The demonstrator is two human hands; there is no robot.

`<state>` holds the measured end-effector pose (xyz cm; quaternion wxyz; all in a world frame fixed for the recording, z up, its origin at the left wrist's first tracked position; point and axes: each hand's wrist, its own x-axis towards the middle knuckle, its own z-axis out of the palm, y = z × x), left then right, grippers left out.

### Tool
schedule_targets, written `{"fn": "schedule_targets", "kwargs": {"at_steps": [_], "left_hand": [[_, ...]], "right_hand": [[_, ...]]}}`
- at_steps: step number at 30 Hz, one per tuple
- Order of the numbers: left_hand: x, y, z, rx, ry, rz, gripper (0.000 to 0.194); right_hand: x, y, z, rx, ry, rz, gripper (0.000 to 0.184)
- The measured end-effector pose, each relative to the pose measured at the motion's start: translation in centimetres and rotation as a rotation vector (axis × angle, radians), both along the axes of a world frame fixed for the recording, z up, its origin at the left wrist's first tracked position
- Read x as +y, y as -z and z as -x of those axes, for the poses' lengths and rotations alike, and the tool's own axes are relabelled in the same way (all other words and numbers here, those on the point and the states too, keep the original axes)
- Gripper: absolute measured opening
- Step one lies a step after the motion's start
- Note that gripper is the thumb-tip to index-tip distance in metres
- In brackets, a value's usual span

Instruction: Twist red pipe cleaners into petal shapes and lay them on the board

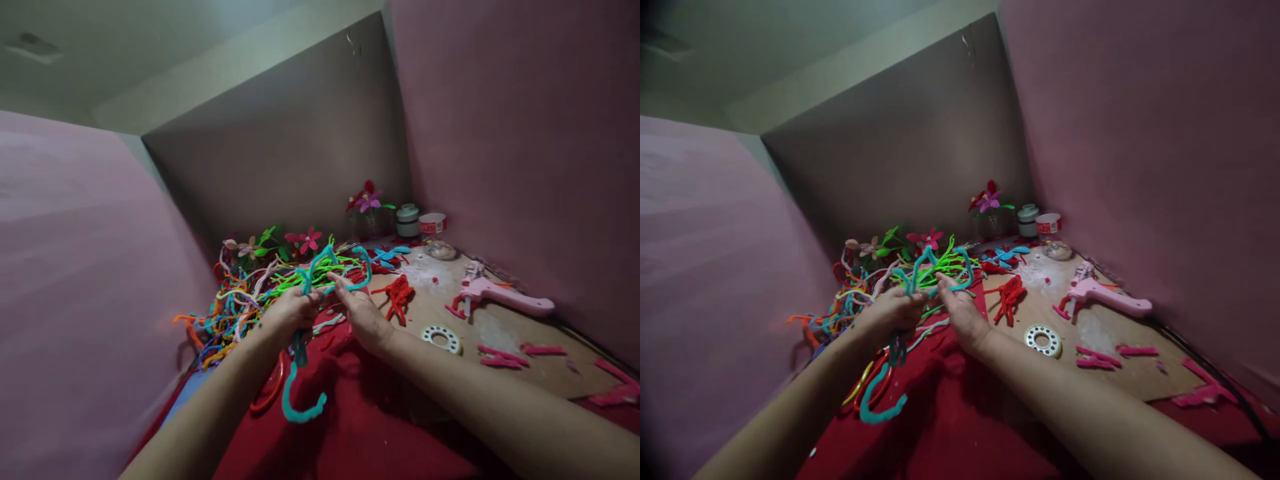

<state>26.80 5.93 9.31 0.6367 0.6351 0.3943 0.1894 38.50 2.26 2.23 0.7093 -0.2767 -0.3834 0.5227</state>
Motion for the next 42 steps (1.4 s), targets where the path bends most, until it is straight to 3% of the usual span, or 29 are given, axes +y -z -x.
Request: {"fn": "schedule_targets", "kwargs": {"at_steps": [3,7,11,17,21,25,31,39,42], "left_hand": [[-0.4,2.3,0.2,0.051,0.078,0.126,0.033],[-0.4,3.8,0.6,-0.006,0.095,0.263,0.026],[-0.6,4.1,-0.1,-0.188,0.066,0.345,0.016],[-0.7,3.7,-1.0,-0.262,0.008,0.415,0.014],[-0.9,3.1,-0.2,-0.208,0.125,0.624,0.021],[-2.0,3.9,0.6,-0.109,0.209,0.756,0.024],[-4.1,5.5,1.6,-0.124,0.198,0.764,0.019],[-5.5,7.2,2.1,-0.188,0.179,0.776,0.020],[-6.2,7.4,2.4,-0.215,0.177,0.757,0.019]], "right_hand": [[1.0,0.2,-0.7,0.212,0.047,0.121,0.025],[1.6,0.8,-0.9,0.343,-0.015,0.263,0.015],[0.9,1.0,-0.3,0.284,-0.199,0.287,0.018],[-0.3,0.2,0.6,0.168,-0.257,0.351,0.018],[-0.4,-0.5,-0.5,0.229,-0.344,0.224,0.014],[-0.1,-0.8,-1.4,0.262,-0.342,0.065,0.013],[0.6,-0.8,-1.1,0.308,-0.022,0.168,0.017],[-0.2,-1.9,-1.7,0.434,-0.249,0.295,0.032],[-0.1,-2.3,-2.7,0.454,-0.274,0.286,0.035]]}}
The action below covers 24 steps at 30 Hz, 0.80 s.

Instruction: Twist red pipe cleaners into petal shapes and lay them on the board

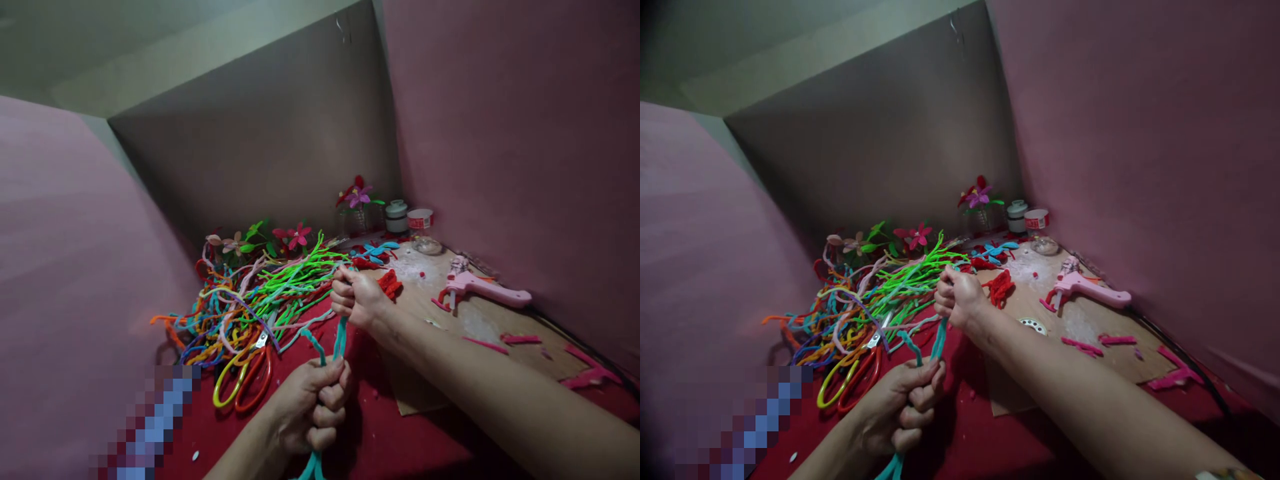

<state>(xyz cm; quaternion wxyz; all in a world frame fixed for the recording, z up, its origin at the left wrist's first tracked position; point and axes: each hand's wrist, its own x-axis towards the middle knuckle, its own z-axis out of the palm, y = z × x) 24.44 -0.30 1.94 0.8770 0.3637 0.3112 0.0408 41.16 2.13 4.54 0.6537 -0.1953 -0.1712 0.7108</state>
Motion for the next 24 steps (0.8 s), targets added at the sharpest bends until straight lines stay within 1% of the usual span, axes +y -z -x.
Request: {"fn": "schedule_targets", "kwargs": {"at_steps": [2,6,8,10,12,14,16,17,18,19,20,21,22,24], "left_hand": [[-0.2,0.1,0.5,-0.012,-0.024,-0.011,0.019],[-0.1,0.6,2.0,-0.009,-0.069,-0.054,0.021],[-0.3,0.9,2.8,0.012,-0.088,-0.081,0.022],[-0.7,1.0,3.6,0.056,-0.094,-0.102,0.024],[-1.2,0.7,4.2,0.096,-0.108,-0.117,0.026],[-1.5,0.1,4.6,0.117,-0.159,-0.116,0.028],[-1.4,-0.6,4.6,0.109,-0.233,-0.110,0.030],[-1.3,-1.0,4.4,0.096,-0.268,-0.113,0.030],[-1.1,-1.2,4.2,0.080,-0.297,-0.120,0.029],[-0.9,-1.4,3.9,0.061,-0.325,-0.137,0.028],[-0.7,-1.5,3.5,0.048,-0.350,-0.162,0.027],[-0.5,-1.4,3.1,0.047,-0.366,-0.187,0.026],[-0.4,-1.3,2.6,0.056,-0.385,-0.215,0.026],[-0.4,-0.9,1.8,0.093,-0.405,-0.252,0.027]], "right_hand": [[0.2,0.0,-0.5,0.000,0.022,0.006,0.036],[0.8,0.2,-1.4,-0.029,-0.004,0.076,0.039],[0.9,0.1,-1.9,-0.004,0.025,0.080,0.039],[1.0,-0.2,-2.6,0.040,0.116,0.068,0.039],[1.1,-0.5,-3.4,0.079,0.244,0.063,0.037],[1.3,-0.6,-4.0,0.113,0.379,0.065,0.036],[1.4,-0.4,-3.9,0.078,0.453,0.084,0.034],[1.4,-0.2,-3.4,0.018,0.447,0.091,0.032],[1.3,0.1,-2.8,-0.070,0.413,0.094,0.029],[1.0,0.3,-1.9,-0.180,0.359,0.063,0.026],[0.7,0.6,-0.9,-0.305,0.303,0.006,0.022],[0.3,0.8,0.1,-0.459,0.277,-0.057,0.019],[-0.2,0.9,1.1,-0.624,0.288,-0.139,0.018],[-1.3,1.2,2.8,-0.933,0.360,-0.332,0.024]]}}
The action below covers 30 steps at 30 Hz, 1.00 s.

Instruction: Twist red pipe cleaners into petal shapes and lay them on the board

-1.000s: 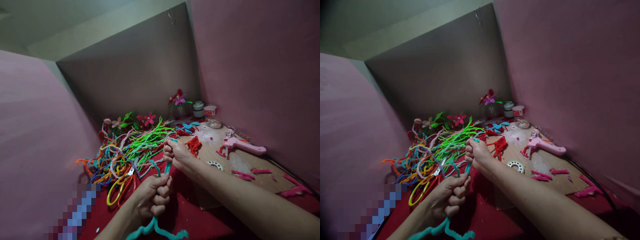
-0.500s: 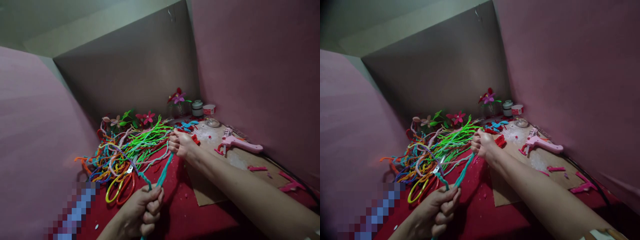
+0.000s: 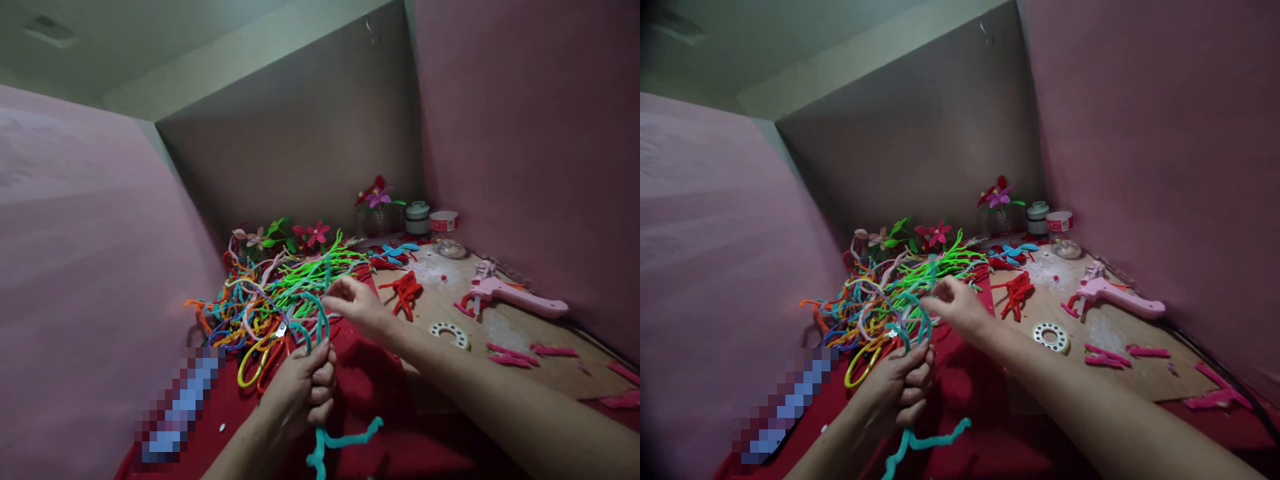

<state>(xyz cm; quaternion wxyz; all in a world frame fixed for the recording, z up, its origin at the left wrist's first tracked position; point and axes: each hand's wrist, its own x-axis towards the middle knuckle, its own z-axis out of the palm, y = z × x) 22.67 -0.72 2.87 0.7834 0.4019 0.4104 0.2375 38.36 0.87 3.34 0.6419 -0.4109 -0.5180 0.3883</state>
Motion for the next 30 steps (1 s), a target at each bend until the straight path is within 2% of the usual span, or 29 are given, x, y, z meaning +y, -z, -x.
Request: {"fn": "schedule_targets", "kwargs": {"at_steps": [3,5,7,11,14,19,25,27,30], "left_hand": [[-0.2,0.7,-1.0,0.033,0.004,-0.029,0.030],[-0.3,1.1,-1.4,0.019,0.047,-0.048,0.031],[-0.4,1.2,-1.7,0.011,0.089,-0.055,0.030],[-0.4,1.3,-2.0,0.005,0.119,-0.029,0.029],[-0.5,1.3,-2.1,-0.060,0.152,0.011,0.029],[-0.7,1.4,-1.8,-0.237,0.238,0.115,0.029],[-0.4,1.3,-1.2,-0.329,0.230,0.310,0.025],[-0.3,1.2,-1.2,-0.313,0.242,0.326,0.024],[-0.4,1.1,-1.2,-0.259,0.254,0.255,0.021]], "right_hand": [[-0.9,0.4,1.1,-0.386,0.147,-0.041,0.021],[-0.8,0.8,1.2,-0.430,0.207,-0.009,0.025],[-0.2,1.1,1.0,-0.242,0.150,0.071,0.032],[0.8,1.0,0.9,0.410,-0.059,0.220,0.033],[0.9,0.4,0.8,0.659,-0.152,0.218,0.030],[0.4,-0.4,0.0,0.736,-0.256,0.198,0.030],[0.4,-0.8,-0.9,0.789,-0.329,0.189,0.045],[0.2,-1.0,-0.9,0.762,-0.328,0.164,0.043],[0.2,-1.1,-0.9,0.724,-0.260,0.181,0.037]]}}
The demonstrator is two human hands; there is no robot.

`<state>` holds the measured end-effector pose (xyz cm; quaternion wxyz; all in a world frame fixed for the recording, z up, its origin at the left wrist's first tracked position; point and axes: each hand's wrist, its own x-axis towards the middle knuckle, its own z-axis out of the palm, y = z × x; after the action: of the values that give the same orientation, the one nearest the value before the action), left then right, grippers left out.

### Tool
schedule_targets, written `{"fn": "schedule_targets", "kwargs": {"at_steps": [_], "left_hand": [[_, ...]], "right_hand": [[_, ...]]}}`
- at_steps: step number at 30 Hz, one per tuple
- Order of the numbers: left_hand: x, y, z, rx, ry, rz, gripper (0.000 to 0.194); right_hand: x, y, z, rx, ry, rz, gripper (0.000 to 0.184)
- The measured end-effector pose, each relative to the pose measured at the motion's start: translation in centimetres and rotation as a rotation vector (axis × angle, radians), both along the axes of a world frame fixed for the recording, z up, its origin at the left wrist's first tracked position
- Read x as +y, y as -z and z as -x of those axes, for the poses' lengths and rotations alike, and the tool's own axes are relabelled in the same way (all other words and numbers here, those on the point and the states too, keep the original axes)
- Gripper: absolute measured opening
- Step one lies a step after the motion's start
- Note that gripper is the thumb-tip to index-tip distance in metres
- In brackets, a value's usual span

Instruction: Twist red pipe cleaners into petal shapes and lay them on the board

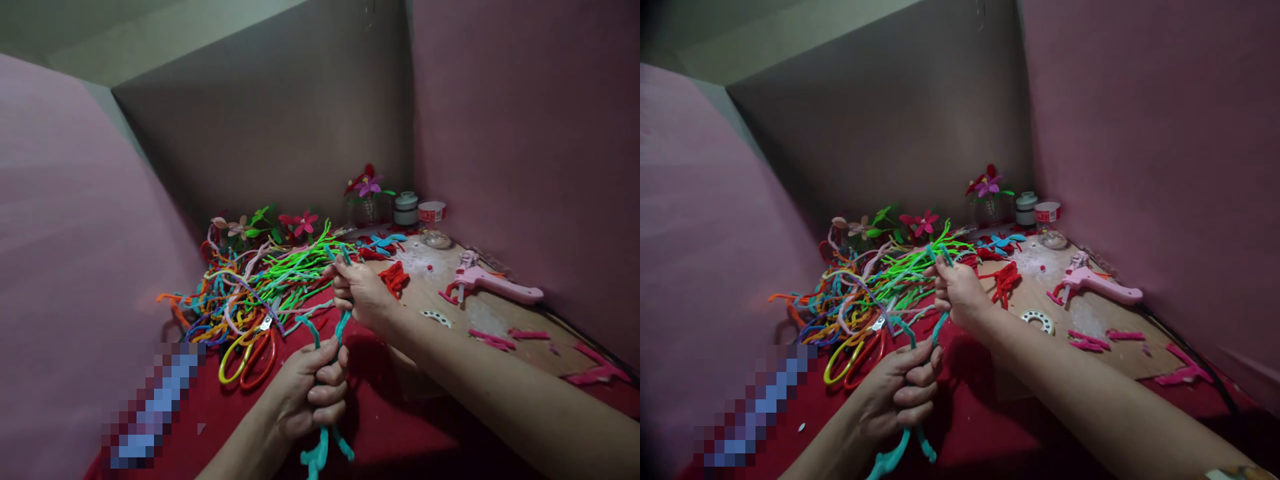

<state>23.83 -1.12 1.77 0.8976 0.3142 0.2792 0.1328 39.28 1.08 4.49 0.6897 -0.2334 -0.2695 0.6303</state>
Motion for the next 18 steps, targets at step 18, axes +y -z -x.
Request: {"fn": "schedule_targets", "kwargs": {"at_steps": [18], "left_hand": [[3.4,-3.7,5.3,0.302,-0.127,-0.367,0.020]], "right_hand": [[-0.2,-1.0,-2.3,0.019,-0.278,0.030,0.023]]}}
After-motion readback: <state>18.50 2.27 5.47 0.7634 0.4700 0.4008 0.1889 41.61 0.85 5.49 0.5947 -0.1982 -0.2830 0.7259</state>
